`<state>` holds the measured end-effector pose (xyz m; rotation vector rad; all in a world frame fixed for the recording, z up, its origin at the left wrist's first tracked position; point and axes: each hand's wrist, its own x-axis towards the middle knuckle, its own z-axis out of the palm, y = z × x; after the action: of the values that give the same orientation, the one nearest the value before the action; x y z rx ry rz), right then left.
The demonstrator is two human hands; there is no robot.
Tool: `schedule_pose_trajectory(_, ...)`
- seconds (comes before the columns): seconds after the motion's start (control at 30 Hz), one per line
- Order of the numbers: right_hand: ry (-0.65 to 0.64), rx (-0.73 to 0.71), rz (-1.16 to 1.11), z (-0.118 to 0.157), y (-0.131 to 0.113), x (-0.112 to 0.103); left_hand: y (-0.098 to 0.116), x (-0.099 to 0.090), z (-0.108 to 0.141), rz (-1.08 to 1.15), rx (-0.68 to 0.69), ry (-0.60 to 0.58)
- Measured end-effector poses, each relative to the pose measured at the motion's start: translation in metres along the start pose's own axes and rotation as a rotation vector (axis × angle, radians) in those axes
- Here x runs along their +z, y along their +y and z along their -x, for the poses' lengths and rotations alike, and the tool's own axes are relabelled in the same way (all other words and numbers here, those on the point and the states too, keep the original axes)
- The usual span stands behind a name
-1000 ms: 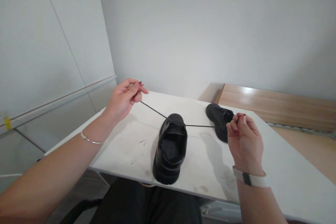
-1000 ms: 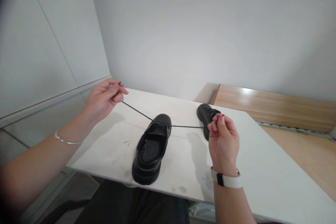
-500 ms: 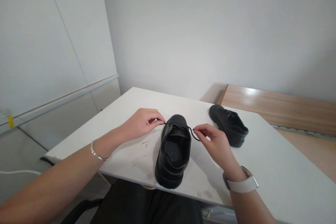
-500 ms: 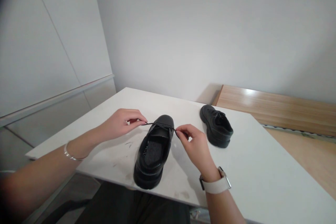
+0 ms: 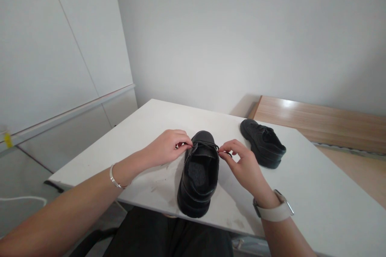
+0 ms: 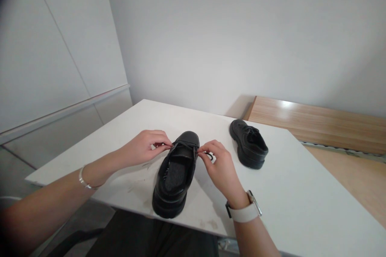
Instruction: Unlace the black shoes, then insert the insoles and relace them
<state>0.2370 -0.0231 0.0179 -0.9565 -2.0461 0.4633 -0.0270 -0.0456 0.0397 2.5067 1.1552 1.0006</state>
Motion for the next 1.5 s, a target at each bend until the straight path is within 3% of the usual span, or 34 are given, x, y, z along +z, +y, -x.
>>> schedule_pose_trajectory(0.23, 0.001, 0.031, -0.010, 0.000, -0.003, 0.000, -0.001, 0.008, 0.001, -0.148, 0.045, 0.107)
schedule_pose_trajectory(0.37, -0.013, 0.038, 0.014, 0.002, -0.008, -0.001, 0.000, 0.007, 0.003, -0.140, 0.061, 0.047)
schedule_pose_trajectory(0.63, 0.028, 0.058, 0.030, 0.008, -0.020, 0.003, 0.026, 0.004, -0.001, -0.114, -0.104, -0.040)
schedule_pose_trajectory(0.83, -0.024, 0.091, 0.121, 0.009, -0.051, 0.003, 0.032, 0.008, -0.005, -0.129, -0.200, -0.015)
schedule_pose_trajectory(1.13, -0.269, 0.128, 0.629, -0.004, -0.078, 0.007, 0.036, 0.004, -0.021, -0.364, -0.168, -0.278)
schedule_pose_trajectory(1.3, -0.326, 0.147, 0.746, -0.011, -0.084, 0.008, 0.036, 0.000, -0.025, -0.401, -0.128, -0.345)
schedule_pose_trajectory(1.5, -0.309, 0.156, 0.765, -0.011, -0.086, 0.010, 0.040, -0.002, -0.028, -0.430, -0.123, -0.391)
